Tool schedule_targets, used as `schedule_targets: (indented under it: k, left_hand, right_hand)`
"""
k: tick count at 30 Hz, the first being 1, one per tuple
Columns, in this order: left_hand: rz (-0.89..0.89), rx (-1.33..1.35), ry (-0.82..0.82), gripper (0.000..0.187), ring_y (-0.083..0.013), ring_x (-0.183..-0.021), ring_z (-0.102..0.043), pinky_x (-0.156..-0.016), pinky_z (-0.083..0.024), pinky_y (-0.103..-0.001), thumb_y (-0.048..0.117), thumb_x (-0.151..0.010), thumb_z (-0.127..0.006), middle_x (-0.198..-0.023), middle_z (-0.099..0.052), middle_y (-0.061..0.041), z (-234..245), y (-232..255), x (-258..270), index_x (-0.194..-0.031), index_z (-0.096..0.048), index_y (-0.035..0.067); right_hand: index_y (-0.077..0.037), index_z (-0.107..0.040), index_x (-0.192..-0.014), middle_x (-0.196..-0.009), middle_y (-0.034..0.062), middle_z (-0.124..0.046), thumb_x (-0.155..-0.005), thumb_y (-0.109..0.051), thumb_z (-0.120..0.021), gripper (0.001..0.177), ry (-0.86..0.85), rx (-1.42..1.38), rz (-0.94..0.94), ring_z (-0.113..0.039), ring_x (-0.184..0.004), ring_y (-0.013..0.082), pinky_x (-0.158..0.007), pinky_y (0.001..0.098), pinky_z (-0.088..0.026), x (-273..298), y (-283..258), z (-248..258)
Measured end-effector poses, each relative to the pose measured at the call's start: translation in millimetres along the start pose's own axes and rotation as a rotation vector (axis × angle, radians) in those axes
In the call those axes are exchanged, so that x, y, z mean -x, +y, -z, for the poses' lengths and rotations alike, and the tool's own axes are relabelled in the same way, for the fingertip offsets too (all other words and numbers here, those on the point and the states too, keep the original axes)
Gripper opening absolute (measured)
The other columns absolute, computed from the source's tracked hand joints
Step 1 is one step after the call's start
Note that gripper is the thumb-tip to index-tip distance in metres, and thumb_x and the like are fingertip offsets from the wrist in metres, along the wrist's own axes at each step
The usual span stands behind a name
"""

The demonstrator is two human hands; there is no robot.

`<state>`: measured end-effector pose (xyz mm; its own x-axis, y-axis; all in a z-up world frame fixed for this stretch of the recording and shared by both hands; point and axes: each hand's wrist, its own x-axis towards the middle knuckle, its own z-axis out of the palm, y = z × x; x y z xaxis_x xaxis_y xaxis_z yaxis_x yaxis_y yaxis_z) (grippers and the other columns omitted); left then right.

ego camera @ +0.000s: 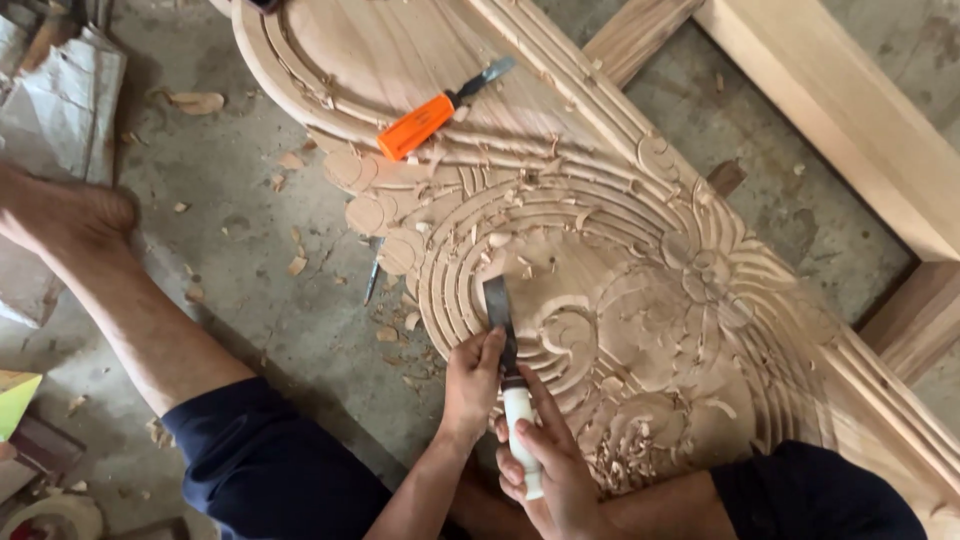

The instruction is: The person carves intricate decorative patterns into a wooden board using a hand chisel.

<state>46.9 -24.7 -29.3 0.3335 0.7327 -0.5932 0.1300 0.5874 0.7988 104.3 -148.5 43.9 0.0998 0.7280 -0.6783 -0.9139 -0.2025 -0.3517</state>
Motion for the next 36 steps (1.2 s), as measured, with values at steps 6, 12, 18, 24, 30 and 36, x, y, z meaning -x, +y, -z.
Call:
schedule_targets:
  k: [6, 12, 18, 24, 30, 36]
  left_hand:
    - [-0.116, -0.042, 0.062, 0.038, -0.0075, -0.054, -0.045, -0.048, -0.038, -0.029, 0.027, -0.101, -0.061, -0.058, -0.055, 0.002, -6, 0, -6, -0.073, -0.066, 0.000]
    - [0.009, -0.096, 0.060, 0.033, -0.0117, -0.047, -0.053, -0.044, -0.045, -0.031, 0.026, -0.101, -0.054, -0.061, -0.062, -0.002, -11, -2, -15, -0.082, -0.069, 0.005]
    - [0.014, -0.093, 0.119, 0.040, -0.0123, -0.049, -0.057, -0.051, -0.049, -0.029, 0.030, -0.105, -0.052, -0.064, -0.067, -0.007, -34, 14, -37, -0.087, -0.072, 0.000]
    - [-0.335, 0.222, -0.389, 0.024, -0.0094, -0.075, -0.070, -0.068, -0.060, -0.031, 0.017, -0.108, -0.055, -0.091, -0.075, -0.008, -25, 4, -21, -0.112, -0.071, -0.001]
    - [-0.483, -0.796, -0.072, 0.028, -0.0161, -0.040, -0.058, -0.034, -0.045, -0.036, 0.015, -0.100, -0.054, -0.064, -0.073, -0.008, 14, 40, -16, -0.116, -0.077, 0.011]
    - [-0.109, -0.473, -0.204, 0.032, -0.0150, -0.046, -0.046, -0.042, -0.032, -0.035, 0.024, -0.107, -0.056, -0.059, -0.060, -0.010, 35, 8, -14, -0.098, -0.078, 0.003]
  right_hand:
    - [-0.026, -0.026, -0.162, -0.097, 0.0098, -0.057, -0.100, -0.011, -0.051, 0.068, -0.090, -0.023, 0.029, -0.053, -0.058, 0.0088, -0.045, 0.0210, -0.042, -3, -12, -4]
    - [-0.027, -0.031, -0.159, -0.094, 0.0090, -0.060, -0.097, -0.009, -0.052, 0.068, -0.068, -0.011, 0.047, -0.054, -0.056, 0.0095, -0.043, 0.0211, -0.043, -12, -13, 7]
    - [-0.010, -0.034, -0.161, -0.097, 0.0129, -0.063, -0.097, -0.007, -0.056, 0.067, -0.177, -0.094, 0.111, -0.058, -0.060, 0.0119, -0.043, 0.0214, -0.047, -35, -50, 15]
    - [-0.013, -0.029, -0.161, -0.099, 0.0165, -0.064, -0.097, -0.008, -0.057, 0.070, -0.196, 0.179, 0.322, -0.055, -0.054, 0.0110, -0.039, 0.0233, -0.046, -1, -44, 20]
    - [-0.020, -0.026, -0.163, -0.096, 0.0120, -0.061, -0.097, -0.009, -0.057, 0.074, -0.093, 0.158, 0.243, -0.054, -0.054, 0.0105, -0.040, 0.0223, -0.045, -10, -20, 50]
    - [-0.020, -0.026, -0.162, -0.096, 0.0120, -0.062, -0.096, -0.007, -0.053, 0.072, -0.155, 0.111, 0.168, -0.054, -0.053, 0.0110, -0.039, 0.0236, -0.045, -9, 3, 33]
